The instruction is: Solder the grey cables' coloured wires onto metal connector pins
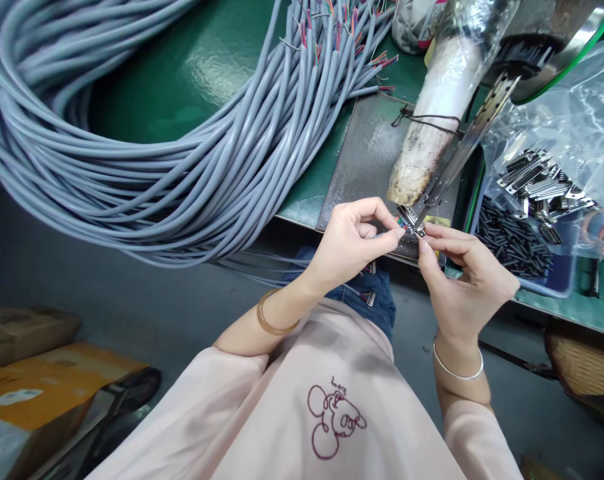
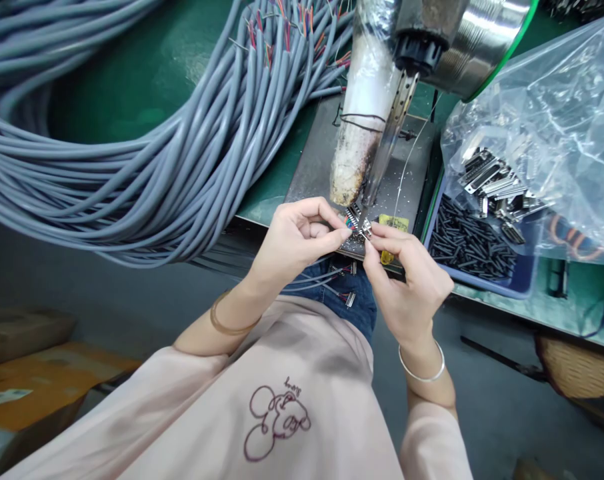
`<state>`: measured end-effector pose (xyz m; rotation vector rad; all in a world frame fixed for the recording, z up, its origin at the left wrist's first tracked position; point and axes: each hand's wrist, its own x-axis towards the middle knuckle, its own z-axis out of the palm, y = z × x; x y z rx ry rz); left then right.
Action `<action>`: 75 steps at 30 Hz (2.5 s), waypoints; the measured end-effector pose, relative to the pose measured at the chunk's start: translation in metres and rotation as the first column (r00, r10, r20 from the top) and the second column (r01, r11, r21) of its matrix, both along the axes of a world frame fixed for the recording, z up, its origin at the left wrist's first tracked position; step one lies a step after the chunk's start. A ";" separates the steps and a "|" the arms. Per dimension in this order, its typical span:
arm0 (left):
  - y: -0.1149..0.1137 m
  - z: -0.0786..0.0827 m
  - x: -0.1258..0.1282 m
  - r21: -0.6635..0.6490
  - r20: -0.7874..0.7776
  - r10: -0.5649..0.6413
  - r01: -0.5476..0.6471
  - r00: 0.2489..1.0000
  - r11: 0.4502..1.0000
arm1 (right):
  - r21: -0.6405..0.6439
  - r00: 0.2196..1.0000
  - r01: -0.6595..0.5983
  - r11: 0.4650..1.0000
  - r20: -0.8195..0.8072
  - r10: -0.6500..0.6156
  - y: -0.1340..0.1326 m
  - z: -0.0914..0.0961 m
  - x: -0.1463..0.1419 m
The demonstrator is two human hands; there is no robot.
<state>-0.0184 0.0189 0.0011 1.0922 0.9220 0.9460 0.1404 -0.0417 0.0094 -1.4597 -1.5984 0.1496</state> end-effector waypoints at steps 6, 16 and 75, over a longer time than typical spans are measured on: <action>-0.001 0.005 0.000 0.037 -0.004 0.021 -0.020 1.000 0.999 | 0.066 0.996 -0.014 0.998 0.086 0.008 0.003 0.006 -0.002; 0.000 0.005 0.000 0.028 -0.029 -0.009 0.010 1.000 1.000 | 0.093 0.983 0.009 0.996 0.183 -0.026 0.003 0.006 -0.005; -0.018 -0.007 -0.005 0.100 -0.096 0.034 -0.025 0.995 0.995 | 0.524 0.986 0.166 0.836 -0.084 -0.143 -0.011 -0.003 0.024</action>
